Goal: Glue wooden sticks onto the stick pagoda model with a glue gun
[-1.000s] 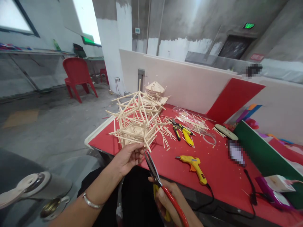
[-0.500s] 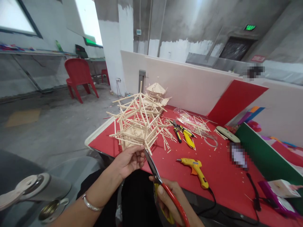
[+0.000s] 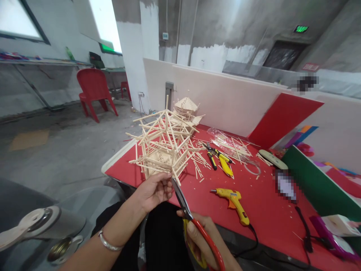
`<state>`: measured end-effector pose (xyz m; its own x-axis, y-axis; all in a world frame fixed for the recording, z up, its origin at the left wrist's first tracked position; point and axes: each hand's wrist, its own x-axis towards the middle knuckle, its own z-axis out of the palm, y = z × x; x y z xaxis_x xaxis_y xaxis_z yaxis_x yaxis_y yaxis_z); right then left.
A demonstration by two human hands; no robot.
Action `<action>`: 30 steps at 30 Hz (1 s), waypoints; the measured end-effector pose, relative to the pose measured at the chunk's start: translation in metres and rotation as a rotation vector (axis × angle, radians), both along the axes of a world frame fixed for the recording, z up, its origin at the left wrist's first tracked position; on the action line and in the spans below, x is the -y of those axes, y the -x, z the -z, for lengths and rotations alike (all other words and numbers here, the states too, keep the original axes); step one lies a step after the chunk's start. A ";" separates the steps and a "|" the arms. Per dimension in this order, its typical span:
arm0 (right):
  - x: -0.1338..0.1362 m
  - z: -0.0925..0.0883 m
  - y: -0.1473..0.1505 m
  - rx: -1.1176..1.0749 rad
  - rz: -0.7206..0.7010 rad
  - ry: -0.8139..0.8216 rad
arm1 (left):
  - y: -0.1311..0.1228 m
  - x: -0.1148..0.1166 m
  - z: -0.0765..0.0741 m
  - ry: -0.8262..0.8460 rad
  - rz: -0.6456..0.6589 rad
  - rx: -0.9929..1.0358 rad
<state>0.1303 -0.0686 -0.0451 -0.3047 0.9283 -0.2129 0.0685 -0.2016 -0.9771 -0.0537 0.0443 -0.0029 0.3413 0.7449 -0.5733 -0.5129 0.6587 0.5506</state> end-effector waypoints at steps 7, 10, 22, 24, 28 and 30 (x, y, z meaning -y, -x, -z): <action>0.003 0.010 -0.001 -0.004 0.040 0.013 | 0.002 0.000 0.003 -0.042 0.004 0.022; 0.004 0.010 -0.001 0.003 0.040 -0.004 | 0.002 -0.001 0.004 -0.054 -0.001 0.031; 0.005 0.012 0.001 -0.057 0.007 0.031 | 0.002 0.000 0.006 -0.054 -0.017 0.035; 0.001 0.008 -0.001 -0.041 -0.032 0.018 | 0.001 0.001 0.004 -0.055 -0.017 0.024; -0.004 0.000 -0.020 0.188 -0.206 -0.100 | 0.001 0.001 0.002 -0.071 -0.020 -0.001; -0.003 0.000 -0.044 0.316 -0.257 -0.123 | 0.002 0.002 0.000 -0.065 0.002 -0.012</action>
